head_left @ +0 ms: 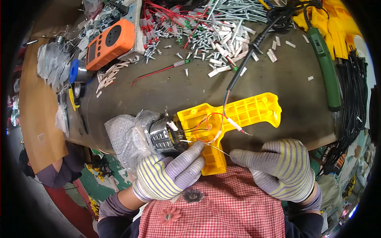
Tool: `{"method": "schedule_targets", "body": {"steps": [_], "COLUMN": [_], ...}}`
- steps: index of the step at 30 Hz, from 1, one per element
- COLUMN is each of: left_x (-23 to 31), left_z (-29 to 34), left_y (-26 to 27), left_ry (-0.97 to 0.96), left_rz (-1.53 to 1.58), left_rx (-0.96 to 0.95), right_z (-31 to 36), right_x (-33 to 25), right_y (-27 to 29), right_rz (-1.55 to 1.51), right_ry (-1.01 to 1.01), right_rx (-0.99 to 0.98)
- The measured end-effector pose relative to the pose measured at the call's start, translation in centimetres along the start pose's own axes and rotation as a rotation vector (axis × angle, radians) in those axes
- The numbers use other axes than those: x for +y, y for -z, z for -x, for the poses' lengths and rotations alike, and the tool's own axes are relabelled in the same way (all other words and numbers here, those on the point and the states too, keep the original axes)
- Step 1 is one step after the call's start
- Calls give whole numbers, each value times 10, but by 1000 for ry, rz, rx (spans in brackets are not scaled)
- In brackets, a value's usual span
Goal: Solder wires and assemble the internal components of a yellow handheld electronic device casing.
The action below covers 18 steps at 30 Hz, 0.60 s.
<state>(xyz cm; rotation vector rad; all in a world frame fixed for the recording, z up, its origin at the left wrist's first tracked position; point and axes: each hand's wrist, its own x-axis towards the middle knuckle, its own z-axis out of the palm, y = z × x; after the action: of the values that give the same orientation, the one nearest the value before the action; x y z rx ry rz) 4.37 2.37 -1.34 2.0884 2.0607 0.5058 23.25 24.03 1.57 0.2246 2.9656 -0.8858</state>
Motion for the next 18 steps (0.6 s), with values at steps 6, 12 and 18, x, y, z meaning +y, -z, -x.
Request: {"method": "schedule_targets", "body": {"steps": [6, 12, 18], "left_x": [-1, -2, -2], "left_z": [1, 4, -4], "left_y": [0, -1, 2], "left_ry": [-23, -24, -21], "left_rz": [-25, -14, 21], "left_rx": [-2, 8, -20], "right_z": [-15, -32, -34], "right_x": [2, -2, 4], "right_y": [0, 4, 3], "right_rz": [-131, -233, -429], "right_ry": [17, -15, -64], "right_rx": [-39, 75, 30]}}
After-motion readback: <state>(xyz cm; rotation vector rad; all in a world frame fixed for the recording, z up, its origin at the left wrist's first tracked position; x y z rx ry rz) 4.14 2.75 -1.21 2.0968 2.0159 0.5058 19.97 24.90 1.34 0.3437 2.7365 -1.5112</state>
